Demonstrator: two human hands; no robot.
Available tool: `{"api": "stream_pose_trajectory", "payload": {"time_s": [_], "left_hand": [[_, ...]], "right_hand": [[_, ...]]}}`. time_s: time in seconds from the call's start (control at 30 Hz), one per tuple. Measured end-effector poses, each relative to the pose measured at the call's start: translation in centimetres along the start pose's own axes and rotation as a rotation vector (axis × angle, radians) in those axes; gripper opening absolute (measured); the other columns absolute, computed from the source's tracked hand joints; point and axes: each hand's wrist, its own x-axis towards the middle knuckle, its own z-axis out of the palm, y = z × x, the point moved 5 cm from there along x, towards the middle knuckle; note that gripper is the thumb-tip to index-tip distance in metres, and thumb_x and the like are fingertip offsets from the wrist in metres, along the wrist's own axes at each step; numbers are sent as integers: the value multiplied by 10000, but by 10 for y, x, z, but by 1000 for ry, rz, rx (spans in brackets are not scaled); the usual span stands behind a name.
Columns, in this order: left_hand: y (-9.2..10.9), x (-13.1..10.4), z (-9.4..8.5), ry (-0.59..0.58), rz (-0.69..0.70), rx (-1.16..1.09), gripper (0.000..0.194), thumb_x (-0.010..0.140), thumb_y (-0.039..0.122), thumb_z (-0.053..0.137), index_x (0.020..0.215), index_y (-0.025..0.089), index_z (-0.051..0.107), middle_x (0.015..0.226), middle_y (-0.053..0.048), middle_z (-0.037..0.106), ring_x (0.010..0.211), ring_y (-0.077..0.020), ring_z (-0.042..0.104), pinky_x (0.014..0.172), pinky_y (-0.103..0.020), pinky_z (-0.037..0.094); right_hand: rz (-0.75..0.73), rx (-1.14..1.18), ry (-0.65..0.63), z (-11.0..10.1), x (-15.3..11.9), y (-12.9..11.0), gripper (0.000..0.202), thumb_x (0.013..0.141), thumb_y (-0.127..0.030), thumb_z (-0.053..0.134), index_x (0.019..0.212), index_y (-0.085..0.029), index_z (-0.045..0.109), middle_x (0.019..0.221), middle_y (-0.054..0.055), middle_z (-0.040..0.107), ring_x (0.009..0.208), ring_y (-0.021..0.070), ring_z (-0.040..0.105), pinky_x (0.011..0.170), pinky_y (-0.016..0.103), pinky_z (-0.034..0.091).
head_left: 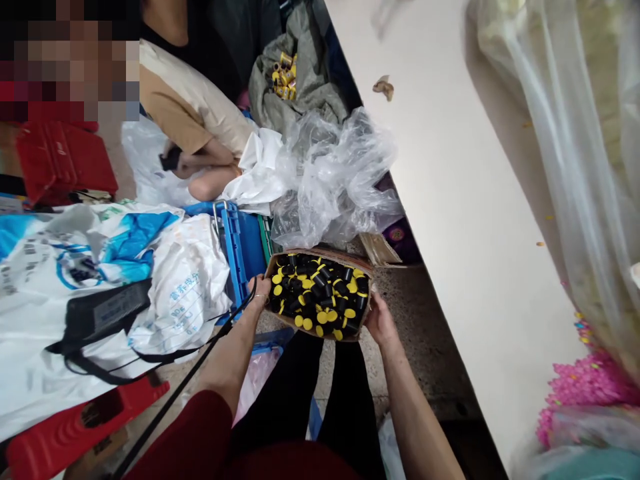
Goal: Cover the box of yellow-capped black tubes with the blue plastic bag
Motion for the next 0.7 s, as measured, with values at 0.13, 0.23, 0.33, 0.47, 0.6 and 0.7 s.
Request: {"api": "stream_pose_trajectory", "payload": {"time_s": [0.13, 0.23, 0.33, 0.47, 0.6, 0.7], "left_hand": [[10, 14, 11, -88, 52, 98, 145, 570, 98, 554, 670, 125, 655, 606, -75, 621, 783, -239, 601, 682, -287, 416], [13, 18, 13, -177, 111, 165, 136, 574, 92, 560, 658, 114, 664, 605, -86, 626, 799, -249, 615, 678, -284, 419], [17, 22, 9, -264, 184, 235, 135, 569, 77, 575, 655, 115, 672, 681, -117, 663, 859, -270, 632, 703, -289, 430], [19, 26, 3, -352, 221, 313, 145, 543, 66, 624, 664, 126, 677, 754, -145, 692, 881, -289, 648, 716, -301, 449], [15, 28, 7, -387, 204, 347, 159, 533, 77, 666, 682, 131, 680, 811, -161, 705, 925, -289, 651, 745, -292, 465], [7, 28, 12, -401, 194, 353, 172, 545, 62, 656, 703, 123, 685, 884, -182, 705, 970, -292, 646, 781, -289, 464]], "right_hand": [[-138, -118, 147, -9, -15, 14, 653, 554, -239, 580, 1203, -197, 525, 1085, 48, 647, 850, 196, 614, 720, 285, 497], [-151, -517, 290, 1, -16, 14, 599, 592, -176, 476, 1186, -146, 543, 1011, 54, 670, 859, 182, 613, 753, 261, 489], [-88, -782, 460, 7, -15, 5, 543, 618, -125, 442, 1143, -117, 579, 982, 79, 679, 918, 195, 607, 799, 262, 469], [-35, -834, 556, 9, -15, -9, 468, 578, -64, 480, 1007, -109, 660, 870, 101, 693, 898, 224, 626, 760, 251, 464], [-28, -916, 552, 18, -11, -15, 427, 536, -17, 499, 909, -100, 691, 813, 122, 692, 851, 240, 643, 697, 248, 463], [-65, -985, 521, 26, -11, -15, 414, 544, -21, 503, 899, -109, 696, 764, 107, 685, 827, 234, 641, 687, 252, 463]]}}
